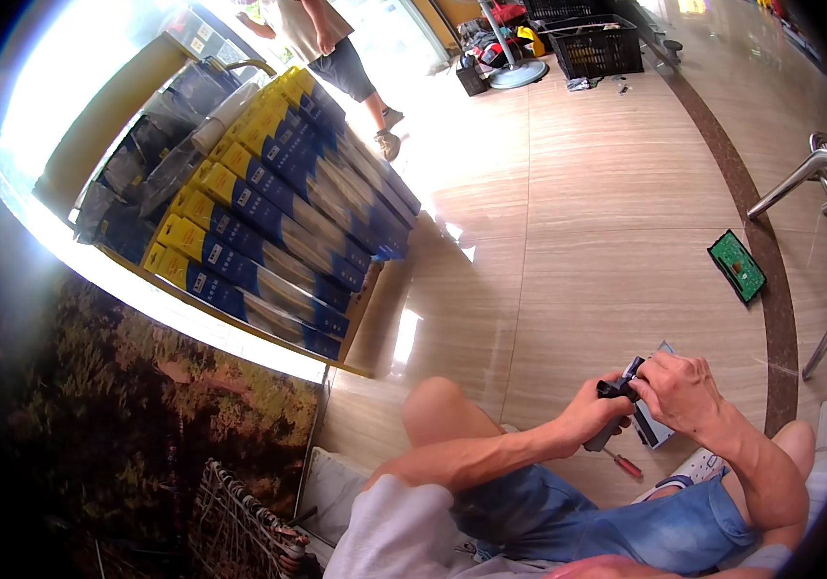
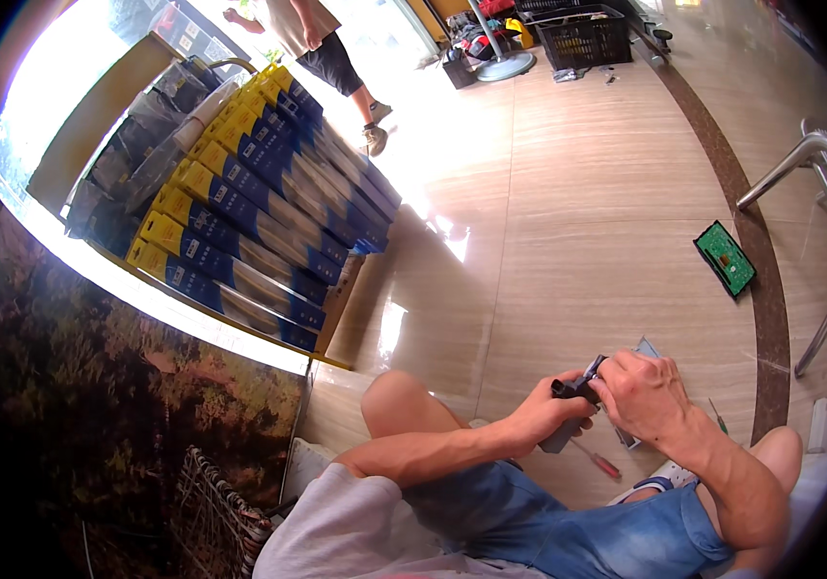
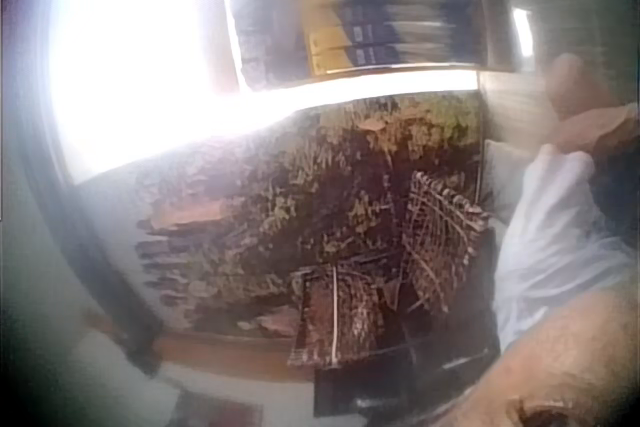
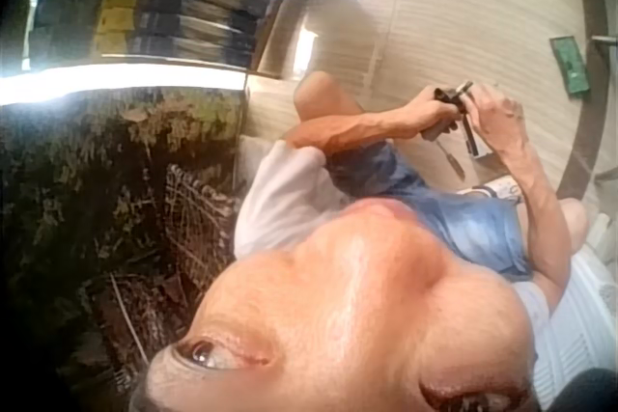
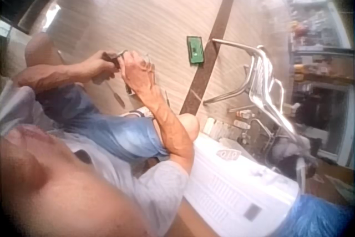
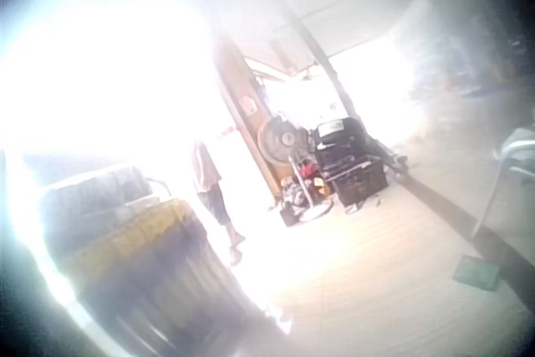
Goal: The person repairs a small black mechanical component by hand while sitting on the floor, using a screwdriver to tighten a screw on the side.
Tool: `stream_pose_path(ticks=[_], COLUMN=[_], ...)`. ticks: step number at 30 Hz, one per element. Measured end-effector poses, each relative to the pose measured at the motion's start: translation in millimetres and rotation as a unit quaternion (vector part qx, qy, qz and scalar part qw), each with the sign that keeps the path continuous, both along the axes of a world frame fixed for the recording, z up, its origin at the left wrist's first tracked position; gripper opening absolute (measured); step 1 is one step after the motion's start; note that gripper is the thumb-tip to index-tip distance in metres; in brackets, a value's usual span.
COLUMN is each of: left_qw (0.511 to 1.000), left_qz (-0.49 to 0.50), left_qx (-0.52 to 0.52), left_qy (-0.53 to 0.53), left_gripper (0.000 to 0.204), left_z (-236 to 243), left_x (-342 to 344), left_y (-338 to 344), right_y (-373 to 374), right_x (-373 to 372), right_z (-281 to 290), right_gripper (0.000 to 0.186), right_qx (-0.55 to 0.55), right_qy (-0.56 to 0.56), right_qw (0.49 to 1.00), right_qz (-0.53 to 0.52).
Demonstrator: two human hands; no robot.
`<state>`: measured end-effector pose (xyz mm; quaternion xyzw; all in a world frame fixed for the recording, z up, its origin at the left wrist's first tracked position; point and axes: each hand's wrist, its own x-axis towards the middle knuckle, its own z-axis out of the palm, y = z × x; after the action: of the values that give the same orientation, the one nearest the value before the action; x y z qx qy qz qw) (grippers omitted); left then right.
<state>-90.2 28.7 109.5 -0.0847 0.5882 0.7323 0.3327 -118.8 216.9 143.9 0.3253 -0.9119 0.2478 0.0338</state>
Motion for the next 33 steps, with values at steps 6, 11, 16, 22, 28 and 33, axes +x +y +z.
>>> stream_pose_path(ticks=[6,11,16,22,28,33], left_qw=[1.000,1.000,1.000,1.000,1.000,1.000], left_qz=[-0.006,-0.005,-0.003,-0.014,0.007,-0.006], left_qx=[-0.004,0.000,0.000,0.007,-0.006,0.005], left_qy=[0.006,0.003,-0.006,0.002,-0.013,0.003], left_gripper=[0.037,0.041,0.043,0.041,0.046,0.047], left_z=[2,7,4,2,1,7], left_x=[0,1,1,0,4,-1], left_y=[0,-1,-3,1,-5,0], right_y=[1,2,-1,4,-3,2], right_x=[-1,0,-1,0,-1,1], right_z=[0,1,0,4,-4,6], right_gripper=[0.016,0.016,0.016,0.018,0.016,0.013], right_qx=[-0.003,-0.003,-0.044,-0.001,-0.020,-0.037], right_qy=[0.016,-0.003,-0.051,-0.042,-0.055,-0.047], right_qw=[1.000,1.000,0.998,0.999,0.998,0.998], right_qz=[0.011,0.008,-0.014,-0.028,-0.011,-0.022])
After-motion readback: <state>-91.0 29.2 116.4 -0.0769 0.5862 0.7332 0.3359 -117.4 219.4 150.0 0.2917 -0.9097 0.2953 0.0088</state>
